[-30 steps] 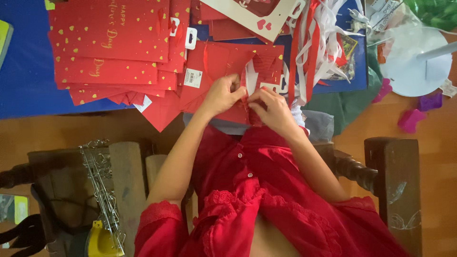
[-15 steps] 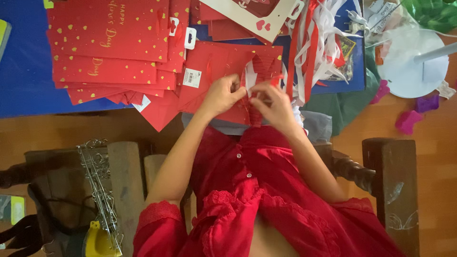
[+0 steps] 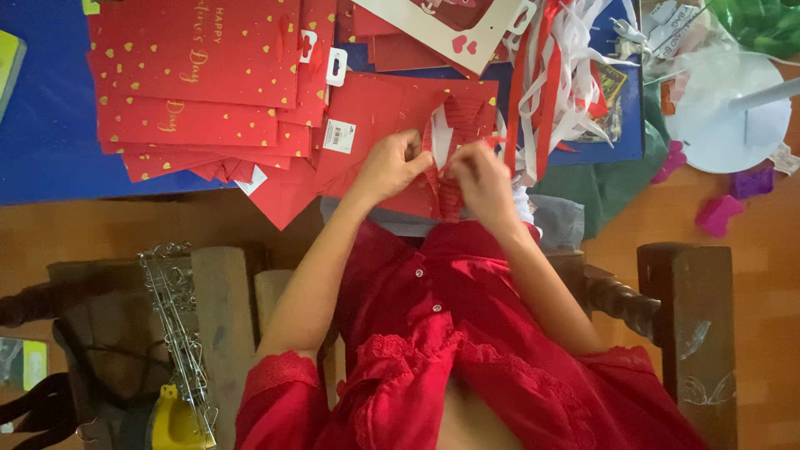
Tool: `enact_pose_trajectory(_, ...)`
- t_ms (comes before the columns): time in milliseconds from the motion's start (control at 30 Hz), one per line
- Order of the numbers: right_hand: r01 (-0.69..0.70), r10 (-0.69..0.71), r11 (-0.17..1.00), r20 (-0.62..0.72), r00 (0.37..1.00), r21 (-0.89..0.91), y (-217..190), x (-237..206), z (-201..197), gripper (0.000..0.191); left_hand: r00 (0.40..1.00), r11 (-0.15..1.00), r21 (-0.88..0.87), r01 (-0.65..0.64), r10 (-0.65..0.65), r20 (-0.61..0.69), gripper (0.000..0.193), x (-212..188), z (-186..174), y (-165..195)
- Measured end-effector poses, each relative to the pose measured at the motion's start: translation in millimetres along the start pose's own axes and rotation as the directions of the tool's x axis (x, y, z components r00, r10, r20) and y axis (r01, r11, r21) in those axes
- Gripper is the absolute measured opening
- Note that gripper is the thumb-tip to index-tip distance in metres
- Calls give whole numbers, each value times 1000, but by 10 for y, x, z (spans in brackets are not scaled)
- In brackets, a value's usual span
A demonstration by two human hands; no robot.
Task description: The person sits at a table with a stack of red Valentine's Day paper gift bags and attaches white and red ribbon handles to them. They thread the ribbon through the bag's punched holes, tie or secure it, and set the finished bag aside, working through the bags one at a time.
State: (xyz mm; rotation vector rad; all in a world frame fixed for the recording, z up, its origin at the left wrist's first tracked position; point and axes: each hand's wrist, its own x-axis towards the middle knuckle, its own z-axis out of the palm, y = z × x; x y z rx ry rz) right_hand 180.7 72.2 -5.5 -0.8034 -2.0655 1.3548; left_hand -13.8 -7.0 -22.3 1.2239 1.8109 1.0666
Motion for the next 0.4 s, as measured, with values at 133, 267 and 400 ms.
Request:
enact_pose_trajectory(133,-68,86,981,-95,992,179,22,7,-73,23,1000,1000,17,10,-10,11,30,15,0,11)
enact_pose_trajectory(267,105,-107,994,95,990,26,-120,-18,-73,36,1000,1000,26,18,-19,11,31,6,-8,55)
enact_pose_trajectory(400,26,17,970,175,985,-241,-278,-69,-21,42,1000,999,43,16,-17,7,29,-22,-50,138)
